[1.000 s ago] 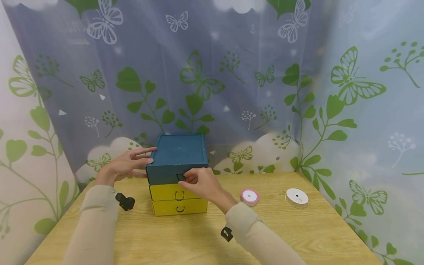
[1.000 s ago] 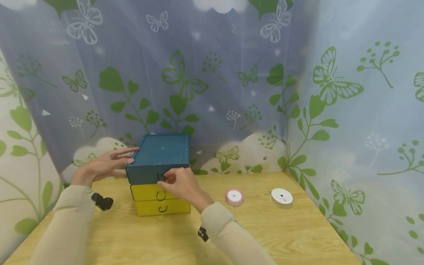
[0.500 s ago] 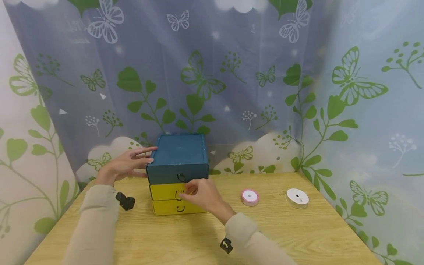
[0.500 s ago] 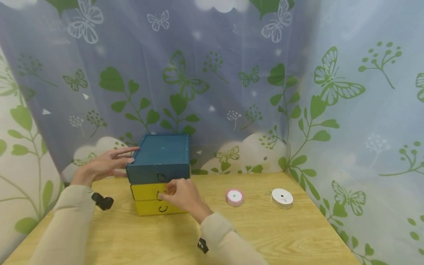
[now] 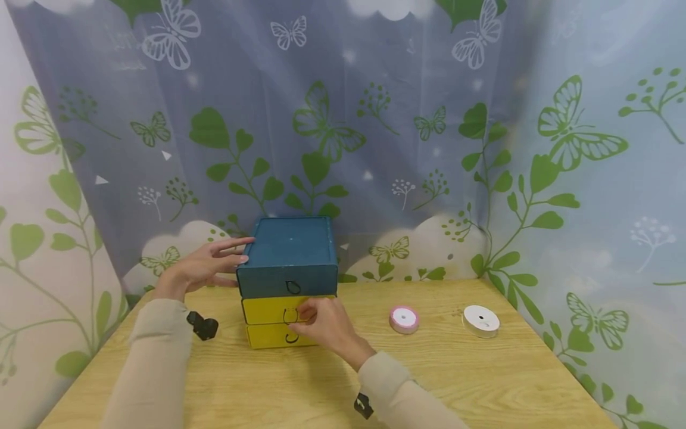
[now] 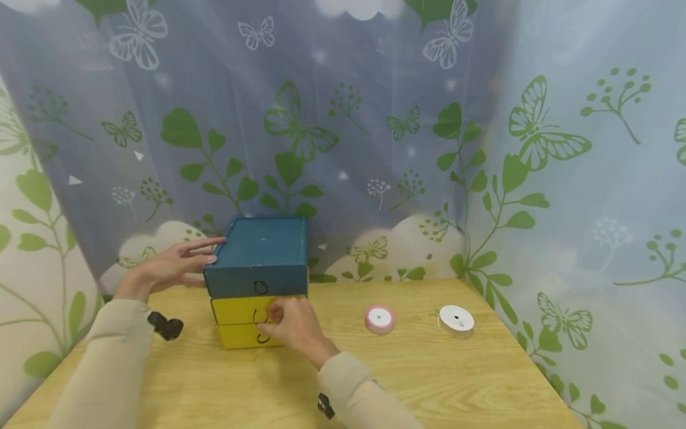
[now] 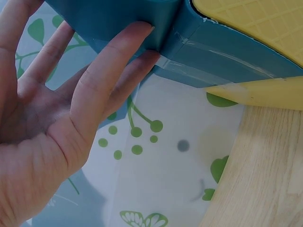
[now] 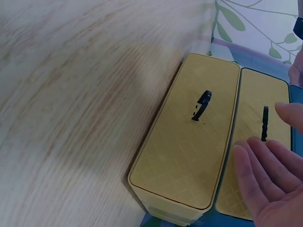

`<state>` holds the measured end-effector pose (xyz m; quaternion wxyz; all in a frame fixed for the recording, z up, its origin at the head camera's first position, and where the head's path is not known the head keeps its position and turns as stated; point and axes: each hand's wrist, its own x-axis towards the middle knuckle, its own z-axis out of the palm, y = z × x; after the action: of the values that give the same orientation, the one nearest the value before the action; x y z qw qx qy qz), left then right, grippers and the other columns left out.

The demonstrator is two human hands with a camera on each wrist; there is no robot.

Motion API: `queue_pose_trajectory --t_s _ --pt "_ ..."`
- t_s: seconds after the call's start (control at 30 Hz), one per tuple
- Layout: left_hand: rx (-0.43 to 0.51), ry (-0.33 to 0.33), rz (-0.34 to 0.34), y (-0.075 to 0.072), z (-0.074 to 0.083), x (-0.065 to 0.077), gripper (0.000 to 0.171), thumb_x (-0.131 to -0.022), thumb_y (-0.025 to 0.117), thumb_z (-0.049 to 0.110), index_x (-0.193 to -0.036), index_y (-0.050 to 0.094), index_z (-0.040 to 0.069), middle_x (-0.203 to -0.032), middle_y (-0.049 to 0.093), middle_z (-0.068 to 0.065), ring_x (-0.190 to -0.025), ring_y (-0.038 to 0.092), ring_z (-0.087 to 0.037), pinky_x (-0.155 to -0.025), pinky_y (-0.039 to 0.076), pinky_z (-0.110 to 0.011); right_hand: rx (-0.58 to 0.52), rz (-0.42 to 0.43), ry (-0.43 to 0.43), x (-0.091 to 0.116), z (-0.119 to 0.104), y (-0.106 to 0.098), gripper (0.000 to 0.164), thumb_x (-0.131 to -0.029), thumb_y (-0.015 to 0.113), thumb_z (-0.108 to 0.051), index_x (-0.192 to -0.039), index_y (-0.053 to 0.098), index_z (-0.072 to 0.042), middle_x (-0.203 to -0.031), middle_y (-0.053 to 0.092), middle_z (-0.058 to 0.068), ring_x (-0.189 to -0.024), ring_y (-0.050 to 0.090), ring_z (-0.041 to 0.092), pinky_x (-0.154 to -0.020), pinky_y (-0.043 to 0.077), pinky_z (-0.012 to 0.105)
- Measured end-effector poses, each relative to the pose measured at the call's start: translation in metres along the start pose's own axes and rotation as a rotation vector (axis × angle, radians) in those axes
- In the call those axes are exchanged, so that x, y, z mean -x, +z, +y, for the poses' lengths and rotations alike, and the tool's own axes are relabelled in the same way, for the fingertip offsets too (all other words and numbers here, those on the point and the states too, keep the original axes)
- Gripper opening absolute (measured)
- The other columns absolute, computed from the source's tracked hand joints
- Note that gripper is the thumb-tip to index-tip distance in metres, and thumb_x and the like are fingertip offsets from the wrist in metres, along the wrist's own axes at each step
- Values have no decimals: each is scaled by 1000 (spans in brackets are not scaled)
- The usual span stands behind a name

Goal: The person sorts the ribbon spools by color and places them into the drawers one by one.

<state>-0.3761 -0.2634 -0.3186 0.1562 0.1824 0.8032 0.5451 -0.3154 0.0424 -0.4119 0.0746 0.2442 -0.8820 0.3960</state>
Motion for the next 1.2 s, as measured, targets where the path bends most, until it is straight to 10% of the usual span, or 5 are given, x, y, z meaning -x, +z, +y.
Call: queue_pose_trajectory --t_s 1.2 --pt "0 -3 5 1 1 1 74 -105 62 31 -166 23 22 -175 3 -18 -158 14 -50 -110 50 -59 -17 64 -131 -4 4 11 20 -85 85 -10 -105 82 -7 -99 81 8 -82 78 13 -72 59 14"
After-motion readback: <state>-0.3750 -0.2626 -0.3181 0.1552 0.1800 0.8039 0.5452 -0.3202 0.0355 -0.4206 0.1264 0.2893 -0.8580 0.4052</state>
